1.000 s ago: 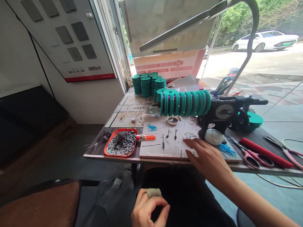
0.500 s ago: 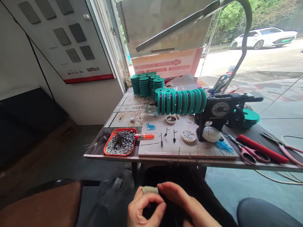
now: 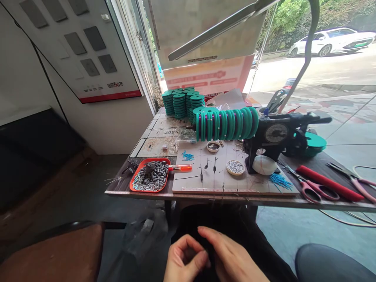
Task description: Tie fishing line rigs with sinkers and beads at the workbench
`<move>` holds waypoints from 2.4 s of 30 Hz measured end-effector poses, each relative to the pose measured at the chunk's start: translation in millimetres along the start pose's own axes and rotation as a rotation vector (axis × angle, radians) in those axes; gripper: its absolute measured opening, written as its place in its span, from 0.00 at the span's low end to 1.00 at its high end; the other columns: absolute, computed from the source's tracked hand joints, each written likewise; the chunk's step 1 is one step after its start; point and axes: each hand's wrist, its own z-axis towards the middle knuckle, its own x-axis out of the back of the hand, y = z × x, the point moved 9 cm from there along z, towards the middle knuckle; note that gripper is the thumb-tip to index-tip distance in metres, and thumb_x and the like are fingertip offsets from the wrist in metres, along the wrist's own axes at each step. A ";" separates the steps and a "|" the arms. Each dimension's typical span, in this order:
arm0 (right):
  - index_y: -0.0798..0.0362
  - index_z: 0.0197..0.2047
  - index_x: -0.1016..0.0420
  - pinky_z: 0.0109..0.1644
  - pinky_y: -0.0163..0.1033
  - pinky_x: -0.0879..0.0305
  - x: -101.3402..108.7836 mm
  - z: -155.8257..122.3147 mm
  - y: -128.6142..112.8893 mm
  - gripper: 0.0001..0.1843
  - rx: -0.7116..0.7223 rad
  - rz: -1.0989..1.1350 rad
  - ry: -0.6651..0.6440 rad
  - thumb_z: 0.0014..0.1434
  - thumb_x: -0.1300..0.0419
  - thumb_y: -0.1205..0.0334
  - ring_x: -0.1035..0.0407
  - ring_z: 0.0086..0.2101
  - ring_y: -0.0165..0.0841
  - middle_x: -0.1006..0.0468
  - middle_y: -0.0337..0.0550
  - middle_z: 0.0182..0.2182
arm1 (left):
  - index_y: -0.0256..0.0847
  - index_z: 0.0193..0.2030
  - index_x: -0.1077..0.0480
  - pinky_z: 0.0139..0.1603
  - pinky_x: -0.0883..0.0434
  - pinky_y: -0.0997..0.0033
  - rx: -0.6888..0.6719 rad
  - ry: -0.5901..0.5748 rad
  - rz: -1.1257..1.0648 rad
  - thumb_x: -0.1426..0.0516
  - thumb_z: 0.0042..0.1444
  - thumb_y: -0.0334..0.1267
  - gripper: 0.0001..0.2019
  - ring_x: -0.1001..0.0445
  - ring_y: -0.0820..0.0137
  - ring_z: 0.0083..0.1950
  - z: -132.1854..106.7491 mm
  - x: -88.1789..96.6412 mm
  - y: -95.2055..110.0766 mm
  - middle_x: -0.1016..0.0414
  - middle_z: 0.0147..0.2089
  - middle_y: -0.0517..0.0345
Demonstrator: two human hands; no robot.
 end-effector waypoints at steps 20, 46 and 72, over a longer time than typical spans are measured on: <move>0.50 0.36 0.26 0.34 0.24 0.35 0.4 -13.1 27.8 0.07 -0.282 0.380 0.266 0.62 0.44 0.60 0.27 0.28 0.25 0.22 0.34 0.29 | 0.40 0.23 0.24 0.34 0.32 0.78 0.224 0.254 -0.846 0.29 0.29 0.35 0.12 0.27 0.74 0.34 -2.6 -22.2 -18.2 0.22 0.35 0.56; 0.59 0.28 0.33 0.27 0.30 0.44 -46.0 -26.5 54.9 0.26 -0.796 1.081 0.107 0.52 0.39 0.41 0.43 0.21 0.24 0.36 0.39 0.19 | 0.41 0.24 0.22 0.44 0.31 0.80 -0.140 0.447 -0.506 0.29 0.25 0.45 0.16 0.25 0.70 0.41 -3.1 3.8 -10.4 0.22 0.34 0.51; 0.53 0.38 0.28 0.33 0.27 0.36 -1.1 -11.0 22.5 0.08 -0.229 0.238 0.020 0.64 0.48 0.66 0.31 0.29 0.26 0.26 0.40 0.29 | 0.46 0.28 0.24 0.45 0.32 0.79 -0.957 0.464 1.025 0.36 0.46 0.34 0.03 0.29 0.72 0.42 -42.7 -6.4 70.4 0.23 0.38 0.60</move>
